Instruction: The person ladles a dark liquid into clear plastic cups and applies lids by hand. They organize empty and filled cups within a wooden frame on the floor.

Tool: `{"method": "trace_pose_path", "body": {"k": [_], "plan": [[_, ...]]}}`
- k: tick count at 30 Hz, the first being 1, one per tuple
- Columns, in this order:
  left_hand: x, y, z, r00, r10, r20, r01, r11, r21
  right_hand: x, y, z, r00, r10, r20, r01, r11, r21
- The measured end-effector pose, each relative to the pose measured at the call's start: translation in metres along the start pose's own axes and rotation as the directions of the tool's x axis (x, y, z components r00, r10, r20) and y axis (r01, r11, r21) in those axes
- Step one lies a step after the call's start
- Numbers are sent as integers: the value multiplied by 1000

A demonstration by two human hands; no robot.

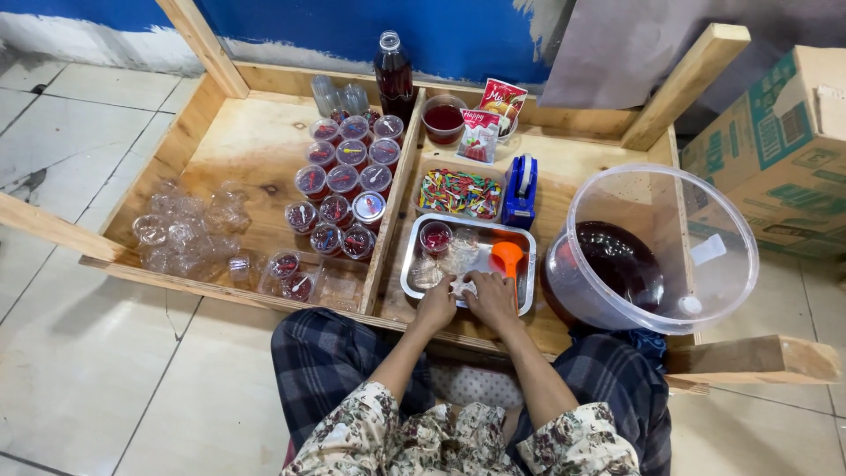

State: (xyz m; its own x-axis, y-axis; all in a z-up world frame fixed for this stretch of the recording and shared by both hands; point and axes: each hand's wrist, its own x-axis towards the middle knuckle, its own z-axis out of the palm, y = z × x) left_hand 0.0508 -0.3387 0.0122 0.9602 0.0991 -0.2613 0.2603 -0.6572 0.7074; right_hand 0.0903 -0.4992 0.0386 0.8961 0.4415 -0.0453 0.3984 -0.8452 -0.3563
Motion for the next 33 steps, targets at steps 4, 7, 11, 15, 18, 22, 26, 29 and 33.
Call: {"method": "trace_pose_path", "body": {"k": [4, 7, 11, 15, 18, 22, 26, 29, 33], "plan": [[-12, 22, -17, 999, 11, -52, -14, 998, -58, 3, 7, -15, 996, 83, 42, -88, 984, 154], [-38, 54, -42, 964, 193, -184, -208, 976, -70, -4, -3, -42, 996, 26, -82, -2, 961, 278], [-32, 64, -38, 941, 281, -188, -303, 948, -95, -10, -11, -54, 974, -90, -207, 132, 971, 199], [-23, 64, -18, 909, 274, -314, -339, 924, -177, -23, -24, -79, 827, -251, -504, 340, 936, 91], [-13, 76, -25, 970, 43, -240, -151, 878, -454, -24, -16, -99, 760, -74, -646, 319, 908, 272], [-8, 76, -26, 984, -20, -175, -106, 727, -678, -29, 22, -91, 916, 364, -169, -280, 881, 383], [-12, 91, -28, 999, -36, 3, 15, 341, -940, -26, 40, -54, 812, 518, 269, -536, 844, -6], [-14, 103, -37, 997, -15, 80, 82, 156, -984, -23, 43, -28, 793, 510, 333, -537, 843, -11], [-12, 107, -41, 994, -62, 95, 102, 135, -986, -16, 26, -46, 711, 649, 271, -678, 735, 16]]}}
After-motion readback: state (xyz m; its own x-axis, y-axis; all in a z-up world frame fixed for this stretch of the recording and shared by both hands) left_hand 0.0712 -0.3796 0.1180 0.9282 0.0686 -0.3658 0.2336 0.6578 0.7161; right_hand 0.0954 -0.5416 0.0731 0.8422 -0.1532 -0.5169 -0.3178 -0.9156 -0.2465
